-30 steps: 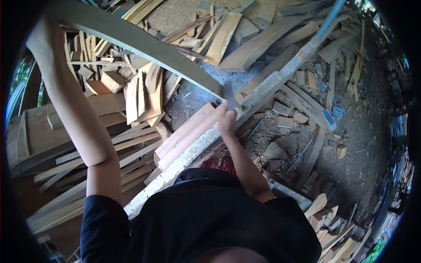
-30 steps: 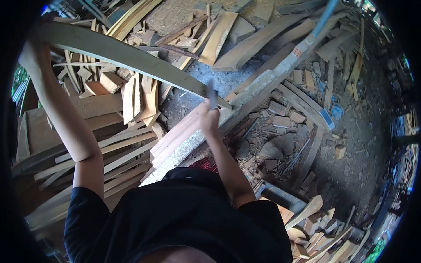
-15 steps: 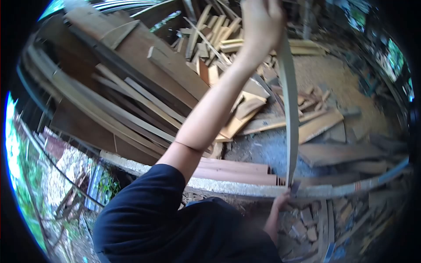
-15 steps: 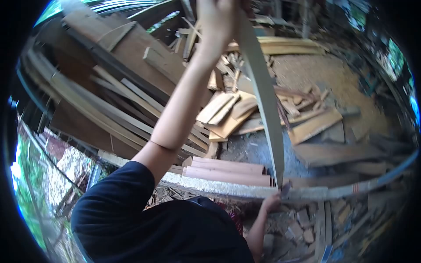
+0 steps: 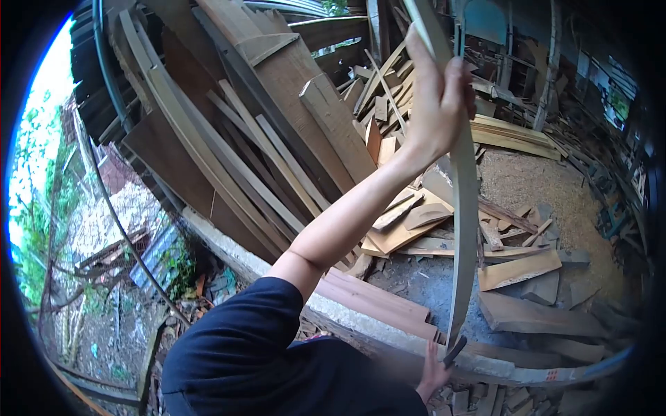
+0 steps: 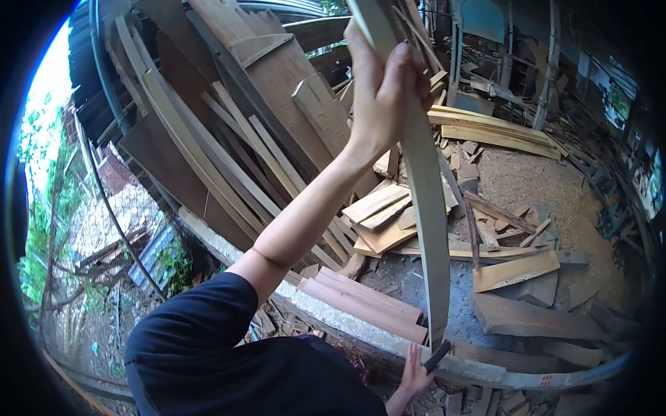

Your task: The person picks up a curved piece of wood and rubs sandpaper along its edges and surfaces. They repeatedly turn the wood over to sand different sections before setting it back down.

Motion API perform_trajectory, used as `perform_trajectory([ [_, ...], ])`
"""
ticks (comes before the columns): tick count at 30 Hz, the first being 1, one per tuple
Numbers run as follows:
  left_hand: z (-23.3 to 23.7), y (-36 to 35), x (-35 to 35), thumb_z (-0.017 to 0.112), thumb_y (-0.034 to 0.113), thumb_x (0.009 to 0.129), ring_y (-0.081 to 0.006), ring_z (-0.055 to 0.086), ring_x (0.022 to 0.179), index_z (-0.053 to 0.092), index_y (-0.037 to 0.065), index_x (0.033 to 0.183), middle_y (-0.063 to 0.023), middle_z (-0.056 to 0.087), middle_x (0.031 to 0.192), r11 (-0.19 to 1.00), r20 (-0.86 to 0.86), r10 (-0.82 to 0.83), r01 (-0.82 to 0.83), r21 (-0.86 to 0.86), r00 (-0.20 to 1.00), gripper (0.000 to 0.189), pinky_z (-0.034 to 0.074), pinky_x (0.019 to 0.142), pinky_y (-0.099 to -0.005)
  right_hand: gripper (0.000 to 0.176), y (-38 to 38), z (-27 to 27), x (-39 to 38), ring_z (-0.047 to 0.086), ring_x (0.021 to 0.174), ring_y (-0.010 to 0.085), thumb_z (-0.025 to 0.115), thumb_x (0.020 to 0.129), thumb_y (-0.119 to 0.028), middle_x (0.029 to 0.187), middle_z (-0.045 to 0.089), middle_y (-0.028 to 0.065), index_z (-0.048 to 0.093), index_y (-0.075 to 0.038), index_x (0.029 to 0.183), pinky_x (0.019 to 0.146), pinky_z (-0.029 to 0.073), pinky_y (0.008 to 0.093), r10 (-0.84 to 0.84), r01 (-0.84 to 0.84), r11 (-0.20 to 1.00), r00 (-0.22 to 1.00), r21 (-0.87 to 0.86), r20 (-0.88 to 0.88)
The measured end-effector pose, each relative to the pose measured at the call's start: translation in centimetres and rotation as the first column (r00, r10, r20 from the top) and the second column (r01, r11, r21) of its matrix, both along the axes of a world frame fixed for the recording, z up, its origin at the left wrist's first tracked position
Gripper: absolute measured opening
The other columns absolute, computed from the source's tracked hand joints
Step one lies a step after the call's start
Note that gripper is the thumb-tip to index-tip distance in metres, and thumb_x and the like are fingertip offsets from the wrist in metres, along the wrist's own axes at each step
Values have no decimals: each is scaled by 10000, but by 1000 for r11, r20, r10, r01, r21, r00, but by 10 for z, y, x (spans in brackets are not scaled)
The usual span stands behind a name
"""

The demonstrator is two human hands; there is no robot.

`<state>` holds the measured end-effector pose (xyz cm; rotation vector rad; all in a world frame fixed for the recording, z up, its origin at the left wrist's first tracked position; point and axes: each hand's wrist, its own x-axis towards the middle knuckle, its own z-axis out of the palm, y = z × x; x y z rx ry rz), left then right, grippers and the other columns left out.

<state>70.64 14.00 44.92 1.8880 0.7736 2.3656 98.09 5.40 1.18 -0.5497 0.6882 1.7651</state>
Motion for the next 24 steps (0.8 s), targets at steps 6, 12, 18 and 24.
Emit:
perform_trajectory([
  [6,-9,-23,-20,382,168,909,-201,574,605,186,97,1127,-126,510,870,978,16,-204,205,-30,979,301,511,495,-299,310,52,-57,-4,517,1031,285,417,895,-185,1137,523,175,488,44,1090,879,423,412,-136,240,946,903,217,-407],
  [12,18,-58,-73,423,309,891,-323,525,1014,222,30,1198,-235,449,1163,951,40,-302,304,-55,952,462,465,845,-433,301,47,-55,-13,565,949,263,424,882,-168,1041,577,159,494,51,1077,821,464,404,-122,201,936,955,288,-269],
  [18,102,-108,-196,364,229,901,-353,542,930,412,-17,1062,-209,519,969,954,99,-289,278,112,952,298,487,740,-500,307,35,-34,-35,545,962,276,396,864,-126,1059,559,167,514,28,1102,707,477,347,-135,160,971,981,176,-142],
  [24,113,-174,-313,360,263,914,-368,432,1126,165,-84,1272,-259,372,1255,999,245,-26,21,24,969,535,380,954,-451,296,35,-30,-45,557,928,222,486,835,-196,1023,581,107,534,-7,1058,789,453,365,-39,20,997,958,70,283],
])
